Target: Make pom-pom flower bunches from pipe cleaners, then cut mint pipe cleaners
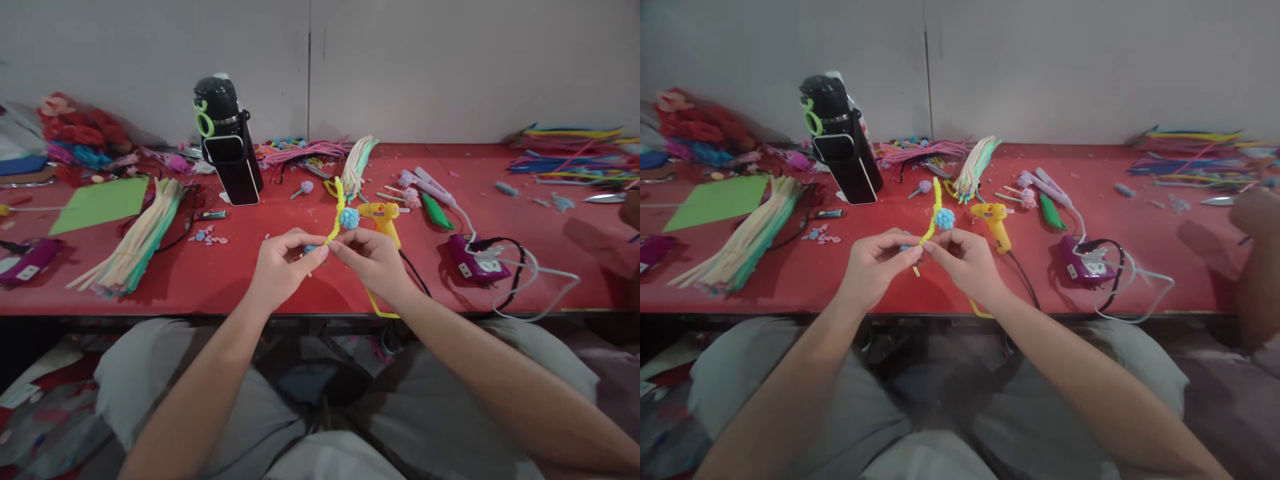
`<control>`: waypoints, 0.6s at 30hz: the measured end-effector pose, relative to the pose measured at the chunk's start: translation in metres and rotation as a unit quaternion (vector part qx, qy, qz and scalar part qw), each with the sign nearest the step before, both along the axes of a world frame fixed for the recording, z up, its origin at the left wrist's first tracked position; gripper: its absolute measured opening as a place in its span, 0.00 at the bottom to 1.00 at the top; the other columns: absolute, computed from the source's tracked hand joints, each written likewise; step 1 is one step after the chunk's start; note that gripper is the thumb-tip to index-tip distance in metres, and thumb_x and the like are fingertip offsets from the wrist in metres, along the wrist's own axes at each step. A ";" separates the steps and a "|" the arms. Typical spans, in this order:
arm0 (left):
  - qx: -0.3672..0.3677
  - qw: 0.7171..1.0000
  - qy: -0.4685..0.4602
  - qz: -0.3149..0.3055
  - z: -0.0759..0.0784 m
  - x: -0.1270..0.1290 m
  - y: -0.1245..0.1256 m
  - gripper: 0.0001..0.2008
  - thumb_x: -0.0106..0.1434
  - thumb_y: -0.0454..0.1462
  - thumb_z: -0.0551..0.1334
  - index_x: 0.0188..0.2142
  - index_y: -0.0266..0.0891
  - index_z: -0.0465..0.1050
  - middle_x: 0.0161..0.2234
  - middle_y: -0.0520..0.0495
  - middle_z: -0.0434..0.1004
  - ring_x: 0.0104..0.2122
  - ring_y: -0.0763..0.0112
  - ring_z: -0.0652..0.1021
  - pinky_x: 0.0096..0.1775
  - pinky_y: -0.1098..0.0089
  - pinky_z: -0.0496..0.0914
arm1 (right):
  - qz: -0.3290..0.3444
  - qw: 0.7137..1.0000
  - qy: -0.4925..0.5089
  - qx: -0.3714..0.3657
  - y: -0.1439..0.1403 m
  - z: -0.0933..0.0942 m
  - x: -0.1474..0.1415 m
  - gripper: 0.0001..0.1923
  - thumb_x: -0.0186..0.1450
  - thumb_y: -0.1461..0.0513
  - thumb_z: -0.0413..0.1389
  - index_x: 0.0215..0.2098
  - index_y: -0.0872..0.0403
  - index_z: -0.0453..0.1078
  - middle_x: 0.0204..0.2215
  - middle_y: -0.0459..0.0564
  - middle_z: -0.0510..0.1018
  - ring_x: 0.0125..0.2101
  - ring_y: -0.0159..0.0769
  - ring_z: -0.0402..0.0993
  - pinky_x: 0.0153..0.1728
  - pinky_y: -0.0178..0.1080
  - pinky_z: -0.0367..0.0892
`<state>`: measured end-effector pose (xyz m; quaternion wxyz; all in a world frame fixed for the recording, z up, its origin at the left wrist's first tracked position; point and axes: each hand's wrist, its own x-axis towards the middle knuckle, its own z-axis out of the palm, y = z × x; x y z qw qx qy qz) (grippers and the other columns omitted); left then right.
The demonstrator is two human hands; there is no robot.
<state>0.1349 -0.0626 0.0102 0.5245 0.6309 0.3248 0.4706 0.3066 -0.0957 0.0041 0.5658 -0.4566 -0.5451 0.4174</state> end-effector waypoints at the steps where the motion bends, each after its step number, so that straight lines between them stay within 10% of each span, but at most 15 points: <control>1: -0.005 1.000 -0.009 -0.003 -0.001 0.001 0.000 0.06 0.57 0.37 0.71 0.36 0.41 0.83 0.32 0.49 0.77 0.31 0.68 0.82 0.34 0.66 0.78 | -0.002 1.000 0.002 0.002 0.000 0.000 -0.001 0.17 0.60 0.48 0.66 0.29 0.54 0.76 0.26 0.49 0.80 0.27 0.32 0.71 0.30 0.37 0.66; 12: 0.162 0.975 0.106 0.110 0.002 0.007 -0.005 0.04 0.60 0.35 0.68 0.34 0.42 0.83 0.32 0.48 0.78 0.31 0.72 0.77 0.30 0.72 0.73 | 0.021 0.993 0.019 -0.111 -0.002 -0.004 -0.002 0.21 0.62 0.45 0.63 0.28 0.55 0.73 0.15 0.41 0.67 0.17 0.26 0.59 0.20 0.35 0.54; 18: 0.183 0.964 0.144 0.129 0.002 0.002 -0.001 0.05 0.59 0.33 0.67 0.34 0.42 0.83 0.32 0.49 0.78 0.30 0.73 0.77 0.31 0.73 0.73 | 0.070 0.991 0.000 -0.115 -0.010 0.004 -0.001 0.14 0.61 0.52 0.64 0.32 0.55 0.74 0.24 0.44 0.73 0.19 0.26 0.62 0.22 0.34 0.57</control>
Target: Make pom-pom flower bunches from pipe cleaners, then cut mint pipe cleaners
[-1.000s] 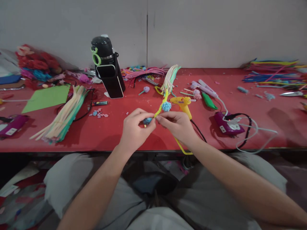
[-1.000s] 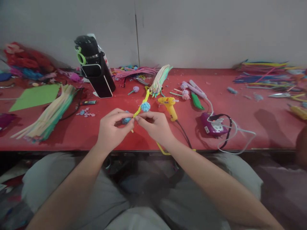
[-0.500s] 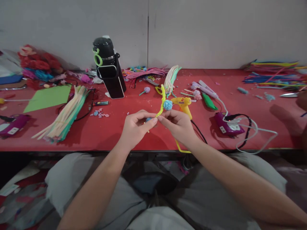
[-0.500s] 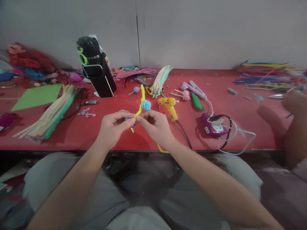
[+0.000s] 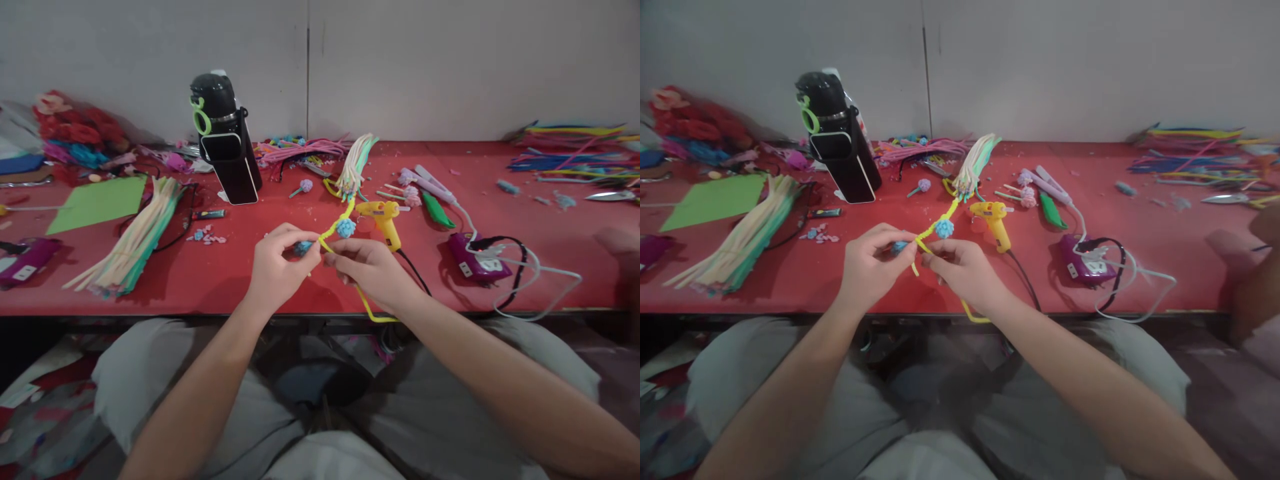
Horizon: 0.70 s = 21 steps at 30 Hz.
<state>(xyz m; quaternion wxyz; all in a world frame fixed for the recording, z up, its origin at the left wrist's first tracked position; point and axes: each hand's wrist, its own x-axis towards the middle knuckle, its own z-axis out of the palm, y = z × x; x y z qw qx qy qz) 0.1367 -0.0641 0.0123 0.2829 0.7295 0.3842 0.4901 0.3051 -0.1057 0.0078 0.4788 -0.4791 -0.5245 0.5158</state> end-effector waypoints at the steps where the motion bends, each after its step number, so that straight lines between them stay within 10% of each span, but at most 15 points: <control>1: -0.003 1.000 0.001 0.002 0.000 -0.001 0.001 0.05 0.59 0.33 0.66 0.34 0.41 0.82 0.32 0.49 0.78 0.30 0.73 0.77 0.31 0.73 0.73 | 0.010 1.000 -0.025 0.011 -0.001 0.001 0.000 0.13 0.63 0.53 0.62 0.31 0.55 0.74 0.25 0.44 0.74 0.20 0.27 0.63 0.23 0.35 0.58; 10: -0.063 0.997 -0.012 -0.032 0.000 -0.001 0.003 0.04 0.61 0.36 0.67 0.33 0.42 0.83 0.29 0.49 0.78 0.27 0.73 0.76 0.26 0.72 0.70 | -0.048 0.905 -0.374 0.200 -0.008 -0.004 0.005 0.13 0.71 0.61 0.50 0.30 0.54 0.72 0.20 0.47 0.72 0.20 0.30 0.61 0.26 0.36 0.53; 21: -0.074 0.995 -0.007 -0.059 -0.004 0.000 0.005 0.04 0.58 0.36 0.68 0.33 0.41 0.83 0.30 0.49 0.82 0.26 0.72 0.78 0.28 0.71 0.71 | -0.019 0.873 -0.436 0.219 -0.013 0.006 0.006 0.11 0.68 0.65 0.52 0.38 0.54 0.77 0.31 0.52 0.82 0.27 0.36 0.73 0.29 0.37 0.56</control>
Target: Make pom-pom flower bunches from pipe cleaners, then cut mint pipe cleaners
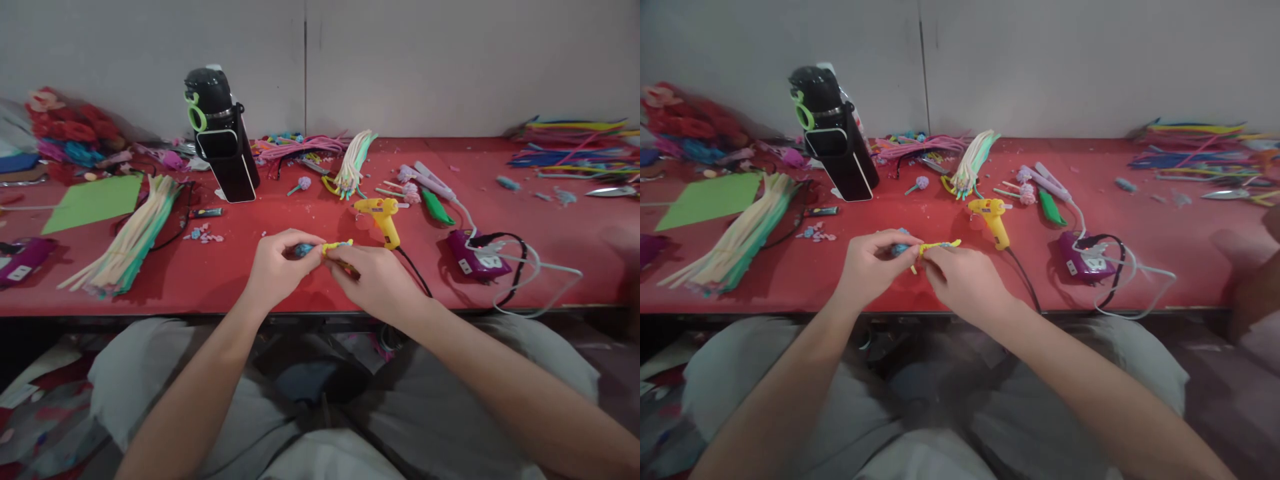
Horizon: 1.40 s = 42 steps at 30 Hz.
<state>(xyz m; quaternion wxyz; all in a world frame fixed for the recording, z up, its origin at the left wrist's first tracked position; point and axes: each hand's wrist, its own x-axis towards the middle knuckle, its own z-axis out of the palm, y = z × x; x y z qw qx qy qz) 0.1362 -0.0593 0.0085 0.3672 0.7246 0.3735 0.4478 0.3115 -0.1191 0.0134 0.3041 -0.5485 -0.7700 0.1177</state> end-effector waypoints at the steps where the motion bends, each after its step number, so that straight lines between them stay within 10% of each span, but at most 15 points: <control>1: -0.017 1.000 -0.010 -0.003 0.000 0.000 0.000 0.04 0.58 0.36 0.69 0.33 0.41 0.83 0.29 0.49 0.82 0.26 0.72 0.78 0.28 0.71 0.72 | -0.001 1.000 -0.005 0.003 0.000 0.000 0.000 0.11 0.68 0.65 0.52 0.39 0.54 0.77 0.32 0.53 0.83 0.28 0.37 0.73 0.30 0.37 0.57; 19: -0.096 0.994 -0.029 -0.048 0.002 -0.002 0.003 0.08 0.59 0.39 0.70 0.37 0.38 0.82 0.33 0.46 0.83 0.32 0.69 0.79 0.34 0.71 0.74 | -0.046 0.994 -0.081 0.056 0.001 -0.003 0.005 0.14 0.73 0.65 0.50 0.43 0.56 0.79 0.35 0.54 0.83 0.34 0.38 0.78 0.31 0.36 0.61; 33: 0.017 1.000 0.022 0.009 0.000 0.002 -0.004 0.06 0.60 0.35 0.68 0.37 0.39 0.82 0.34 0.48 0.85 0.33 0.69 0.82 0.35 0.72 0.75 | -0.011 0.994 -0.109 -0.028 -0.005 -0.001 -0.007 0.12 0.71 0.66 0.50 0.42 0.58 0.77 0.34 0.54 0.83 0.30 0.38 0.75 0.29 0.37 0.57; 42: 0.007 0.997 0.052 -0.065 -0.003 -0.003 0.001 0.13 0.59 0.30 0.65 0.44 0.38 0.79 0.37 0.47 0.84 0.37 0.68 0.83 0.40 0.70 0.77 | 0.009 0.985 -0.146 0.093 0.004 0.014 0.011 0.10 0.72 0.63 0.55 0.38 0.56 0.79 0.40 0.55 0.80 0.41 0.42 0.74 0.39 0.41 0.65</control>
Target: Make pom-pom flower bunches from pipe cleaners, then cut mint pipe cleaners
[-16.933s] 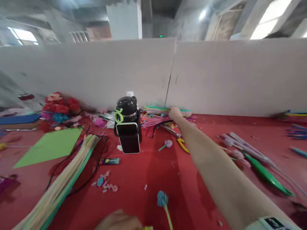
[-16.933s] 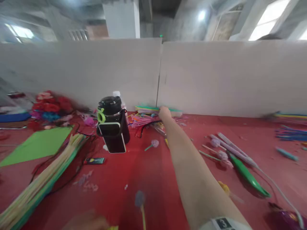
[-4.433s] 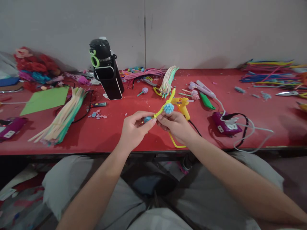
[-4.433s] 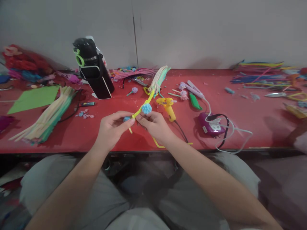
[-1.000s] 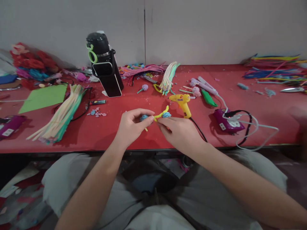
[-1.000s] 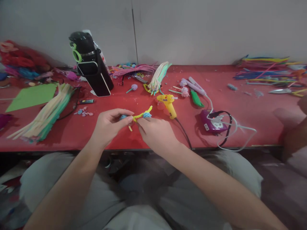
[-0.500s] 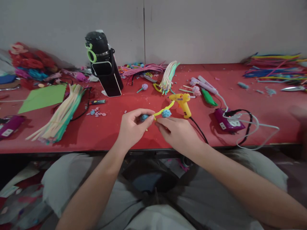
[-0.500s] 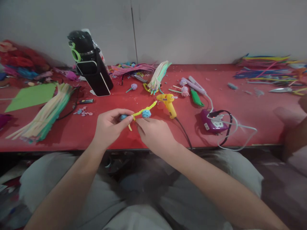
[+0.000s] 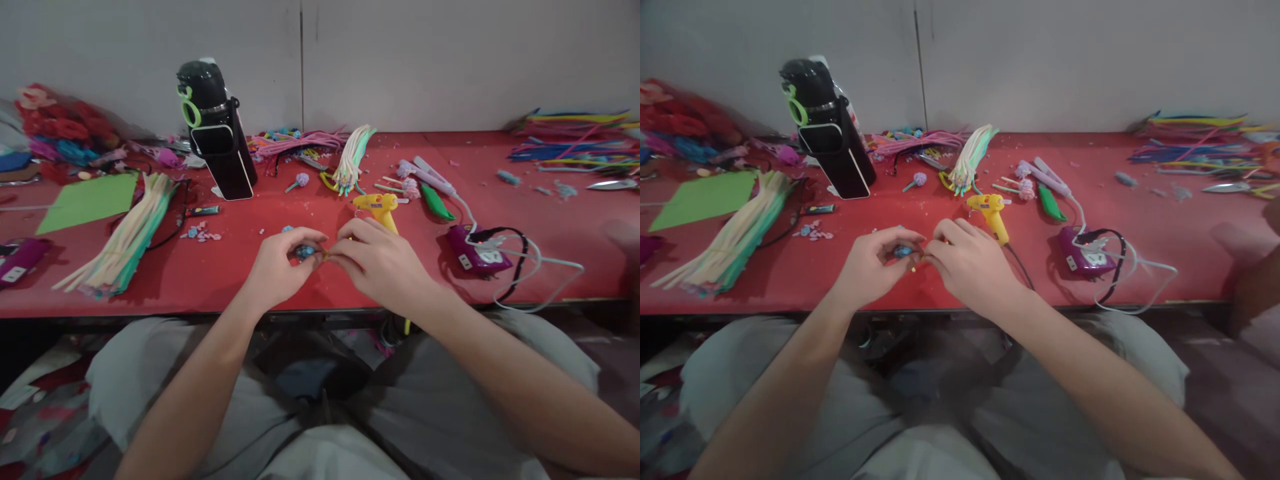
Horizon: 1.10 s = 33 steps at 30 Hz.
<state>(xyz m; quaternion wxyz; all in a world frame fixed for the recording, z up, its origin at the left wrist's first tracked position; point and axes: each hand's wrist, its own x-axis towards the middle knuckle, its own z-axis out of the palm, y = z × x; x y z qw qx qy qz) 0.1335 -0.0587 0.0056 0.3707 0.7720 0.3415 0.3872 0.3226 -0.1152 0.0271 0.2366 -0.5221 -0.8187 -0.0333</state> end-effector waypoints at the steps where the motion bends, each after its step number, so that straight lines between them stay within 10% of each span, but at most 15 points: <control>1: -0.004 1.000 0.005 -0.003 0.001 0.000 0.000 0.13 0.59 0.29 0.64 0.44 0.38 0.79 0.37 0.47 0.84 0.37 0.68 0.83 0.41 0.70 0.78 | 0.008 1.000 0.007 -0.002 0.002 0.000 0.001 0.10 0.71 0.62 0.55 0.37 0.56 0.79 0.41 0.55 0.80 0.41 0.43 0.73 0.41 0.41 0.65; 8: -0.025 0.998 0.031 -0.044 0.005 -0.004 -0.002 0.15 0.60 0.27 0.62 0.45 0.39 0.78 0.38 0.47 0.84 0.40 0.68 0.83 0.44 0.68 0.77 | 0.044 0.984 0.099 -0.143 0.006 0.002 0.007 0.08 0.70 0.66 0.54 0.38 0.57 0.77 0.32 0.51 0.81 0.33 0.36 0.74 0.37 0.38 0.63; 16: -0.049 0.995 0.036 -0.079 0.008 -0.005 0.000 0.11 0.62 0.32 0.66 0.45 0.39 0.78 0.36 0.46 0.82 0.38 0.67 0.82 0.43 0.68 0.76 | 0.076 0.896 0.298 -0.319 0.018 -0.001 0.014 0.10 0.66 0.58 0.58 0.30 0.57 0.74 0.23 0.46 0.75 0.23 0.29 0.67 0.25 0.34 0.60; 25: -0.121 0.985 -0.056 -0.108 0.008 -0.005 0.001 0.11 0.58 0.37 0.71 0.41 0.39 0.79 0.33 0.45 0.82 0.34 0.67 0.82 0.38 0.68 0.77 | 0.100 0.835 0.382 -0.383 0.024 -0.005 0.021 0.16 0.63 0.51 0.62 0.30 0.56 0.74 0.21 0.43 0.72 0.22 0.27 0.63 0.23 0.33 0.57; 33: -0.270 0.916 -0.294 -0.030 -0.006 0.014 -0.001 0.19 0.48 0.44 0.77 0.38 0.42 0.81 0.34 0.46 0.81 0.34 0.67 0.81 0.41 0.65 0.79 | 0.074 0.795 0.523 -0.299 0.027 -0.013 0.007 0.21 0.60 0.46 0.65 0.28 0.55 0.70 0.20 0.43 0.71 0.19 0.27 0.65 0.21 0.33 0.60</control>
